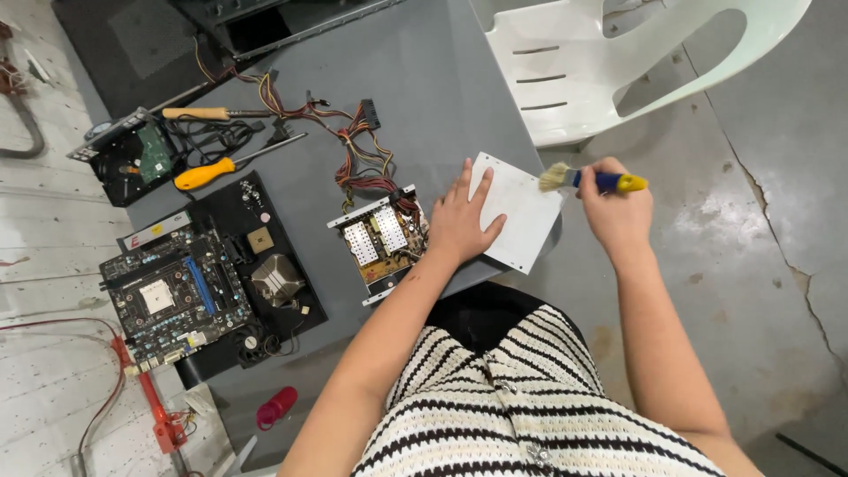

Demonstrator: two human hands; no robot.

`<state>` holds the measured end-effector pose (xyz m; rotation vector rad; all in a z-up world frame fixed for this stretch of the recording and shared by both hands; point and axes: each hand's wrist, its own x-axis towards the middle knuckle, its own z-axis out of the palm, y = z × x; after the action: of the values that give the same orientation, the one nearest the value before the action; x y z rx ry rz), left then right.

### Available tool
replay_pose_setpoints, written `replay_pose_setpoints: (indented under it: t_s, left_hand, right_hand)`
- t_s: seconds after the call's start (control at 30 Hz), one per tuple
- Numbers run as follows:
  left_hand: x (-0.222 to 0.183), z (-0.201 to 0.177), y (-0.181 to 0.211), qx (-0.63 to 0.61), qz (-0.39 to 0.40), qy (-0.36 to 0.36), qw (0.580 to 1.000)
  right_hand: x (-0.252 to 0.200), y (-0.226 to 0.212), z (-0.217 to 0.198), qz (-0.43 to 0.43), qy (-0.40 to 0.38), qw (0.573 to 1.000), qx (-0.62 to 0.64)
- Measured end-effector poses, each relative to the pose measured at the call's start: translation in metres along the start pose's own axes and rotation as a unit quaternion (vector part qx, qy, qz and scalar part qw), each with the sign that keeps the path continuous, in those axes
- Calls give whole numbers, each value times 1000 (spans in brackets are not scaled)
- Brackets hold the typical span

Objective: The person is using a brush to clean dust off a hard drive and then a power supply unit on a repair bench.

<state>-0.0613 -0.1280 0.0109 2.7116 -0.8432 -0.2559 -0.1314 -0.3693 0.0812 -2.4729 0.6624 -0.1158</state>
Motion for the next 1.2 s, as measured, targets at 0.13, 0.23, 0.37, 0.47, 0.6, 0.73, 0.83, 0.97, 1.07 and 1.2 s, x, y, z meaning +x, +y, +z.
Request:
replay_pose_setpoints:
  t_s: [0.13, 0.23, 0.37, 0.47, 0.6, 0.73, 0.83, 0.97, 1.07, 1.2]
  left_hand:
    - [-2, -4, 4, 2, -15, -13, 1000]
    - [-3, -12, 13, -51, -42, -29, 997]
    - [-5, -45, 34, 104, -17, -79, 991]
    - [22, -32, 18, 96, 58, -78, 991]
    - [68, 31, -24, 28, 101, 23, 994]
    - [60, -5, -25, -63, -109, 13, 992]
    - [58, 21, -53, -226, -214, -57, 948]
    - [50, 73, -73, -435, -215, -58, 873]
    - [33, 48, -63, -502, -215, -42, 837]
    - [31, 42, -62, -519, -191, -54, 832]
  right_hand:
    - [-39, 13, 18, -254, 23, 960, -113]
    - [-64, 23, -2, -356, -65, 932, -22]
    - [-70, 53, -29, -34, -19, 998, 59]
    - [-77, 59, -29, 14, 35, 980, 194]
    - [-95, 29, -32, 11, 44, 973, 225]
    - [-101, 19, -22, 14, 68, 970, 235]
    - [-108, 4, -14, 9, -7, 960, 281]
    - [-106, -44, -18, -27, -169, 956, 237]
    - [-64, -7, -6, -23, -222, 933, 283]
    - [-3, 28, -13, -35, -123, 949, 288]
